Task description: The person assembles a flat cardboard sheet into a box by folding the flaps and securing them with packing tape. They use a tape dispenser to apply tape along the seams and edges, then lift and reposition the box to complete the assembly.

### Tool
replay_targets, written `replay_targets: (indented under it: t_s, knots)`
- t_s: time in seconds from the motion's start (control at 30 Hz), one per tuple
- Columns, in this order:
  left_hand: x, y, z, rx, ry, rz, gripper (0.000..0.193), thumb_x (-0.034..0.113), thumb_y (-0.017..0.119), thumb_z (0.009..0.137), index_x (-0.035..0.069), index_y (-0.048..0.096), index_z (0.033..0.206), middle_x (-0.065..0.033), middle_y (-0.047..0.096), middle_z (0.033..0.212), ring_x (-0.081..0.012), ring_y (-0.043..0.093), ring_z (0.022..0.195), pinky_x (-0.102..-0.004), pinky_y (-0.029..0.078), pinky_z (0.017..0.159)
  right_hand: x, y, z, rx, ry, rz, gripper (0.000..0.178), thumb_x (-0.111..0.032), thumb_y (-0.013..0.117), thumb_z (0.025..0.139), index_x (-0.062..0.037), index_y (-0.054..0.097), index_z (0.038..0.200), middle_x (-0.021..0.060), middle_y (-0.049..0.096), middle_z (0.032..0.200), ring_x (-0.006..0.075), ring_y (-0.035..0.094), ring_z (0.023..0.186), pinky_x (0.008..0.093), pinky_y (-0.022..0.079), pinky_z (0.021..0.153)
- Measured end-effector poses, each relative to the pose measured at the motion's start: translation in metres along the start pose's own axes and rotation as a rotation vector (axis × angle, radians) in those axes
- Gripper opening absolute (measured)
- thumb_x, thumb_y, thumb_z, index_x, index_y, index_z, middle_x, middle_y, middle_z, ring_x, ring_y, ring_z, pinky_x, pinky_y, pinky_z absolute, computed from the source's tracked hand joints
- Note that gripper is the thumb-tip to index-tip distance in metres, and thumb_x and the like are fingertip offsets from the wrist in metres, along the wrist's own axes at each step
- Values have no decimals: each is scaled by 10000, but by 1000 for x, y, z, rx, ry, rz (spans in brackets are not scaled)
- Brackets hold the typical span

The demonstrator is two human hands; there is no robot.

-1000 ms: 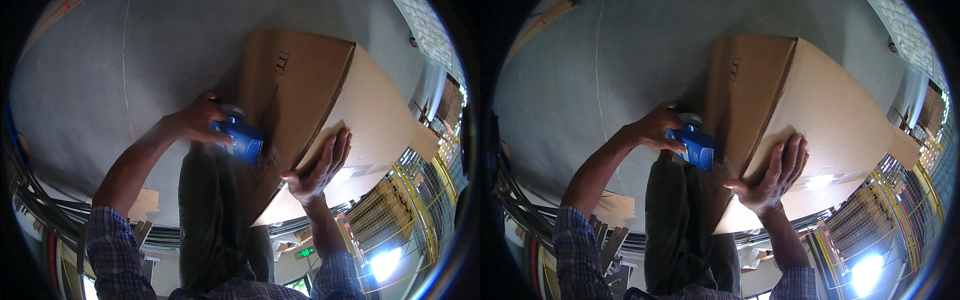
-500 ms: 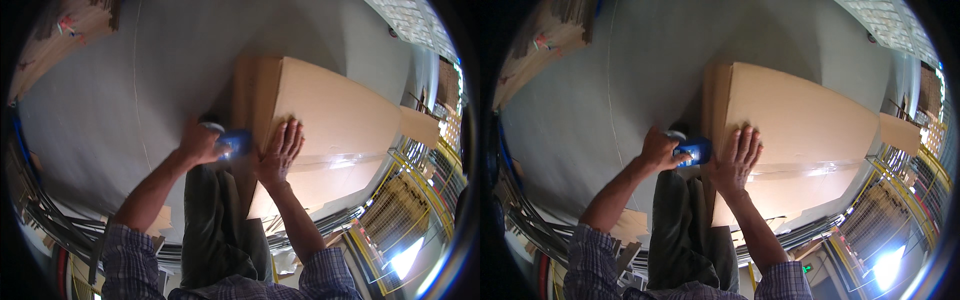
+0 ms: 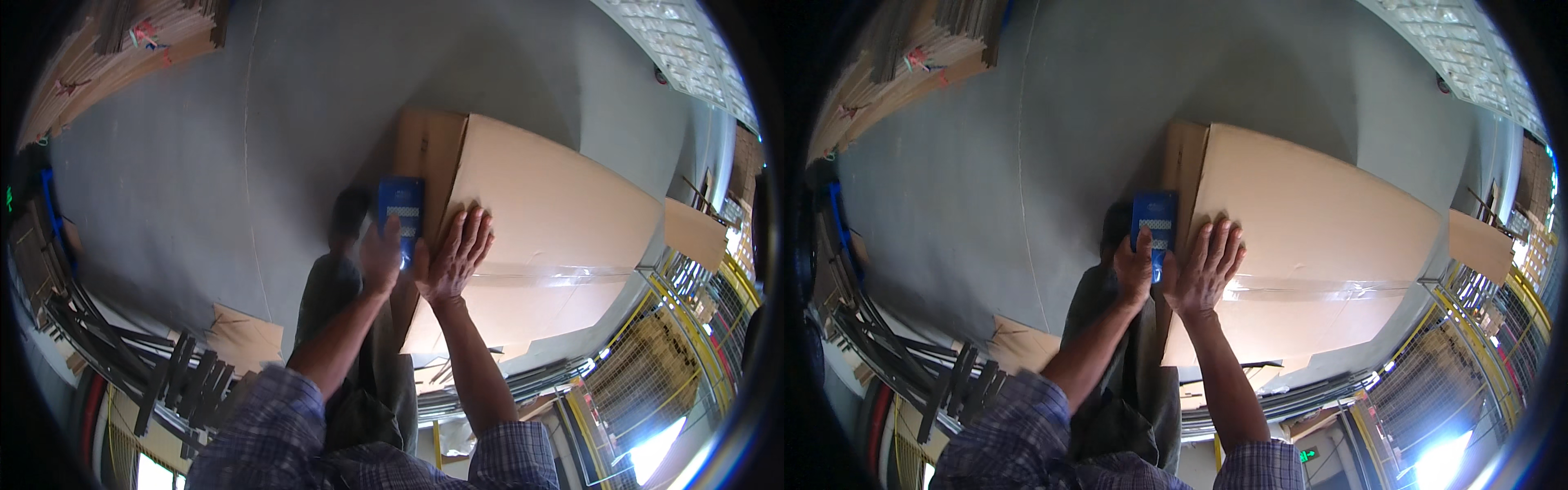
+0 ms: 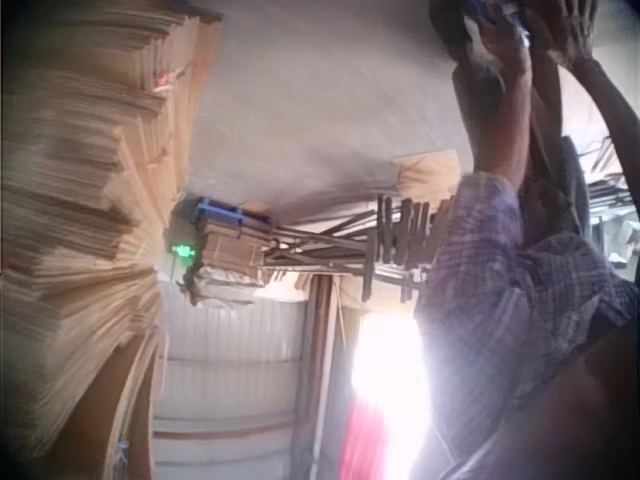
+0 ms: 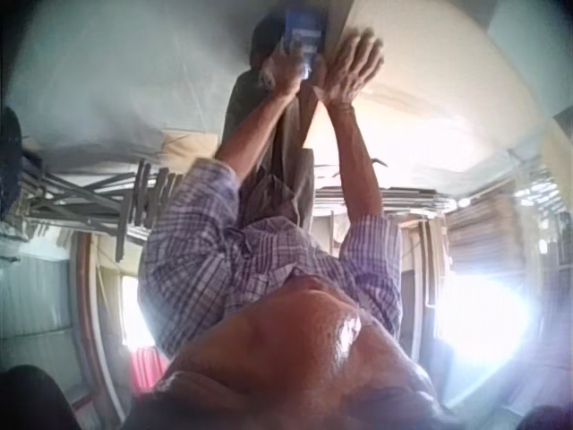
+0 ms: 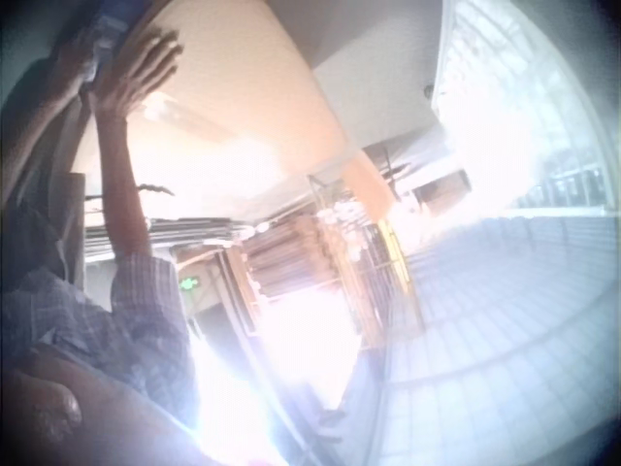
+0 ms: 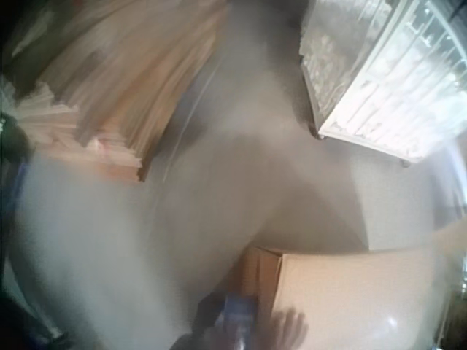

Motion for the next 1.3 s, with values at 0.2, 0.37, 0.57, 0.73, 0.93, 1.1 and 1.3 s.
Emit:
replay_targets:
  t_s: [0.2,0.37,0.57,0.73,0.93,1.1,1.3]
  knots:
    - [-28,-72,47,101,-46,-167,653,630,540,933,-10,658,980,-183,694,818,-340,668,695,-462,516,695,28,-21,-9,-17,37,569,704,-291,478,971,8,205,1548,244,208,1602,423,147,1495,552,81,1200]
    - [-100,-155,58,299,-170,36,619,581,548,947,-30,649,928,-207,674,841,-321,666,770,-446,511,710,24,-15,-30,-15,158,70,966,-545,632,894,-53,150,1572,270,150,1607,454,122,1490,630,143,1167]
    - [-122,-173,12,245,-185,155,533,489,577,950,-39,631,908,-233,648,824,-360,636,756,-467,492,725,-1,12,-54,-16,207,-164,949,-441,664,876,3,165,1550,321,185,1576,512,158,1462,654,162,1151]
    - [-40,-54,-38,-297,-62,-261,647,618,597,910,40,553,1198,-100,638,1036,-199,616,904,-365,515,796,10,2,-63,-75,62,23,861,-375,622,908,29,198,1538,308,185,1585,485,128,1483,635,105,1170]
    - [2,2,-42,-263,289,-178,602,476,635,926,8,510,1283,-189,651,1071,-290,647,912,-407,514,812,29,-2,-82,-49,79,57,840,-479,518,961,56,214,1531,307,187,1587,462,128,1494,586,50,1188]
    - [-54,53,24,-114,118,365,440,287,635,942,-20,545,1243,-184,688,1039,-275,647,943,-391,502,834,36,6,-87,-55,105,73,894,-522,596,901,63,283,1499,313,248,1561,465,183,1480,604,100,1179]
    - [-41,43,46,-290,247,103,534,410,623,936,-20,554,1245,-181,659,1085,-292,621,979,-415,474,884,34,6,-76,-192,157,185,826,-280,688,763,1,381,1476,248,280,1569,455,192,1477,626,118,1181]
Point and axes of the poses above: each hand's wrist, its own z-axis towards the middle knuckle, its own y-axis out of the palm, x = y × z, the point moved 10 cm from there along z, towards the middle knuckle
